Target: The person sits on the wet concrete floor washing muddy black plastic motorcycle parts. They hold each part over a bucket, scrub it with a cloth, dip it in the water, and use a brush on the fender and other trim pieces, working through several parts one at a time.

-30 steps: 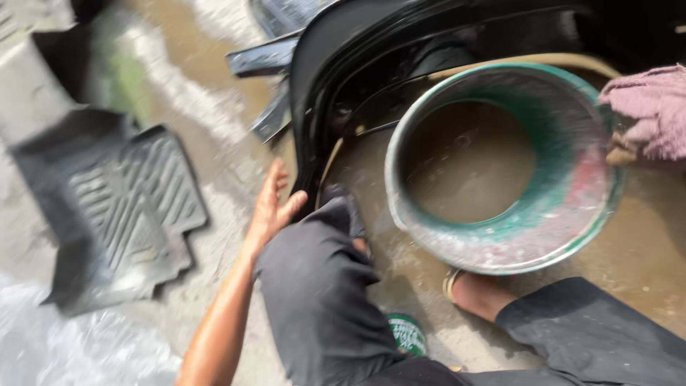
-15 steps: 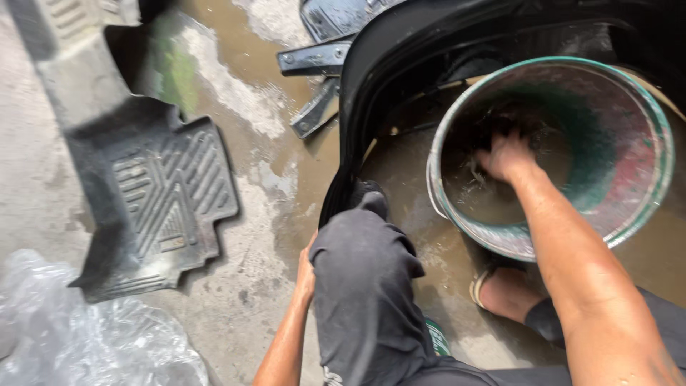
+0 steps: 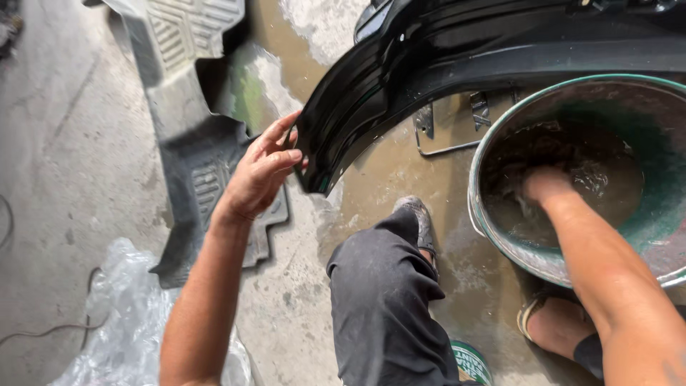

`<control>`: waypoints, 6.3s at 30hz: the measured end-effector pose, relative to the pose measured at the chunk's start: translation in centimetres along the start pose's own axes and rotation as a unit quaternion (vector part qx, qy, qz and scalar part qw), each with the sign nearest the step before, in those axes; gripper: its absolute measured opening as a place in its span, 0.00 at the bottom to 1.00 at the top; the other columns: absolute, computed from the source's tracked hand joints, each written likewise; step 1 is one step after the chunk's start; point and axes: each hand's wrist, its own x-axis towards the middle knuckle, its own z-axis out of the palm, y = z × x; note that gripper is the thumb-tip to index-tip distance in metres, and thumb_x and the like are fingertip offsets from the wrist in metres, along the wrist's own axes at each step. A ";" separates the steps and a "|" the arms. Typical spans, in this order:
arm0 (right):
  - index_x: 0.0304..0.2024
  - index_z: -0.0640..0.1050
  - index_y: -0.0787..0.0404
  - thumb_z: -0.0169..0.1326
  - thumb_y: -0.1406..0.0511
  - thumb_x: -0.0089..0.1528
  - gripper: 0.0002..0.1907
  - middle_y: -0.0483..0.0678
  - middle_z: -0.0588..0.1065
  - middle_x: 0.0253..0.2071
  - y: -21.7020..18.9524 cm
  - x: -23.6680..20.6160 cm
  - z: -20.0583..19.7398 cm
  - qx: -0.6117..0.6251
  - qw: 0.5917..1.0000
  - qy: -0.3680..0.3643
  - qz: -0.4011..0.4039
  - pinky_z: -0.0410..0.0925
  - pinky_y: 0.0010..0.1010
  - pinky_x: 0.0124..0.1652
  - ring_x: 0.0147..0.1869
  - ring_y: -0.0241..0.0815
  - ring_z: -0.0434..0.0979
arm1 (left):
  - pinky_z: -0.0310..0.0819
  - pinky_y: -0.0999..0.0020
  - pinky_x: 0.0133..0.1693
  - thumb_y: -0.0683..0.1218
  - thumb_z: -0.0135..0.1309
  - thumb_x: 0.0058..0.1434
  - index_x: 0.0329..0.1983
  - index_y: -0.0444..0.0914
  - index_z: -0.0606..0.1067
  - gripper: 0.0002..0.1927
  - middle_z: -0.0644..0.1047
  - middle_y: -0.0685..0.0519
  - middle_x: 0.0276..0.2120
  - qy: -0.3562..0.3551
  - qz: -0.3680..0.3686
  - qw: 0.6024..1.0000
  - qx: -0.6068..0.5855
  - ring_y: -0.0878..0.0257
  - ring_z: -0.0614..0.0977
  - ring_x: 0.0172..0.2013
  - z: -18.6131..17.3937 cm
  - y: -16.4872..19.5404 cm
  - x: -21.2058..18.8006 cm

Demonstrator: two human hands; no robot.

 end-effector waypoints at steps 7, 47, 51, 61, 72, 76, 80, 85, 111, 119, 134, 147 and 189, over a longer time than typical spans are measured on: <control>0.49 0.85 0.58 0.56 0.67 0.57 0.18 0.54 0.81 0.54 -0.2 -3.8 -0.1 -0.093 0.979 -0.163 -0.075 0.74 0.39 0.56 0.59 0.51 0.81 | 0.63 0.70 0.46 0.47 0.55 0.74 0.78 0.38 0.64 0.31 0.68 0.54 0.42 0.160 0.165 0.954 0.192 0.67 0.66 0.41 6.0 -2.0 4.0; 0.73 0.61 0.61 0.43 0.74 0.54 0.42 0.65 0.59 0.72 -23.5 -0.5 -3.5 0.508 0.737 0.365 -0.257 0.57 0.44 0.74 0.78 0.64 0.60 | 0.52 0.72 0.12 0.50 0.42 0.77 0.65 0.40 0.69 0.17 0.80 0.52 0.43 0.233 0.124 0.961 -0.087 0.74 0.69 0.17 9.5 2.6 5.4; 0.74 0.59 0.59 0.62 0.74 0.56 0.45 0.75 0.53 0.71 -22.4 1.8 -3.0 0.392 0.809 0.383 -0.212 0.60 0.48 0.69 0.75 0.71 0.57 | 0.54 0.81 0.10 0.49 0.46 0.76 0.65 0.36 0.69 0.19 0.80 0.53 0.42 0.170 0.166 0.968 -0.084 0.76 0.69 0.17 10.7 3.9 3.4; 0.68 0.61 0.64 0.64 0.62 0.57 0.41 0.71 0.64 0.62 -29.3 -7.0 -13.0 0.340 0.794 0.465 -0.195 0.68 0.52 0.58 0.63 0.70 0.67 | 0.52 0.60 0.74 0.59 0.65 0.59 0.81 0.33 0.51 0.55 0.60 0.42 0.76 0.022 0.338 0.872 0.354 0.55 0.59 0.76 8.5 1.6 1.4; 0.68 0.63 0.66 0.52 0.70 0.52 0.39 0.66 0.67 0.56 -29.7 -5.2 -7.3 0.271 0.742 0.505 -0.348 0.63 0.52 0.58 0.61 0.63 0.68 | 0.68 0.71 0.37 0.47 0.59 0.72 0.38 0.32 0.76 0.12 0.75 0.57 0.33 0.340 0.318 0.843 0.268 0.68 0.72 0.33 8.4 0.0 2.7; 0.62 0.74 0.63 0.48 0.76 0.62 0.25 0.61 0.71 0.56 -24.1 -1.0 -6.1 0.227 0.830 0.450 -0.238 0.69 0.48 0.48 0.60 0.61 0.71 | 0.69 0.70 0.43 0.47 0.58 0.75 0.38 0.32 0.76 0.13 0.76 0.57 0.34 0.337 0.292 0.831 0.331 0.68 0.74 0.36 8.5 1.6 1.2; 0.50 0.81 0.58 0.49 0.75 0.57 0.20 0.56 0.76 0.48 -18.8 -4.3 -10.1 0.303 0.804 0.456 -0.232 0.71 0.46 0.52 0.50 0.59 0.75 | 0.65 0.70 0.36 0.48 0.58 0.73 0.35 0.35 0.75 0.14 0.74 0.59 0.29 0.341 0.278 0.834 0.333 0.69 0.70 0.31 8.3 2.7 1.1; 0.56 0.80 0.58 0.52 0.69 0.53 0.27 0.49 0.79 0.46 -5.2 -14.9 -14.6 0.424 0.841 0.294 -0.164 0.73 0.32 0.47 0.46 0.40 0.79 | 0.67 0.71 0.40 0.50 0.56 0.75 0.34 0.37 0.73 0.15 0.72 0.61 0.30 0.294 0.310 0.861 0.277 0.71 0.71 0.34 7.3 2.9 1.1; 0.60 0.78 0.63 0.52 0.70 0.59 0.25 0.51 0.78 0.58 -25.9 -6.9 -22.5 0.622 0.635 0.225 -0.399 0.73 0.36 0.63 0.60 0.43 0.79 | 0.73 0.68 0.46 0.47 0.55 0.72 0.44 0.33 0.77 0.10 0.79 0.55 0.39 0.327 0.273 0.853 0.300 0.66 0.77 0.40 9.1 4.1 1.6; 0.70 0.68 0.58 0.41 0.71 0.73 0.22 0.57 0.69 0.68 -34.3 13.9 -13.2 0.389 0.745 0.405 -0.360 0.65 0.41 0.68 0.69 0.58 0.72 | 0.73 0.68 0.47 0.47 0.60 0.70 0.46 0.31 0.77 0.13 0.79 0.54 0.38 0.384 0.200 0.860 0.273 0.64 0.77 0.40 9.3 4.3 0.9; 0.62 0.76 0.60 0.53 0.60 0.65 0.23 0.60 0.75 0.60 -30.3 10.7 -10.2 0.472 0.762 0.216 -0.387 0.67 0.42 0.64 0.65 0.58 0.75 | 0.72 0.71 0.50 0.46 0.61 0.69 0.50 0.32 0.76 0.13 0.78 0.55 0.44 0.389 0.249 0.836 0.297 0.65 0.77 0.43 8.8 5.4 2.3; 0.65 0.66 0.56 0.70 0.61 0.44 0.47 0.65 0.61 0.63 -22.4 3.8 -10.7 0.095 0.893 0.381 -0.219 0.67 0.58 0.53 0.62 0.65 0.65 | 0.68 0.62 0.43 0.46 0.61 0.72 0.46 0.28 0.75 0.14 0.76 0.42 0.39 0.314 0.219 0.876 0.294 0.58 0.72 0.38 12.0 7.8 3.2; 0.48 0.77 0.75 0.51 0.74 0.65 0.11 0.54 0.80 0.40 -1.9 -21.1 -21.0 0.613 0.707 0.279 -0.219 0.76 0.34 0.38 0.35 0.42 0.80 | 0.75 0.79 0.41 0.31 0.54 0.65 0.80 0.46 0.51 0.44 0.57 0.46 0.76 0.339 0.493 0.752 0.276 0.72 0.72 0.32 11.6 4.1 7.6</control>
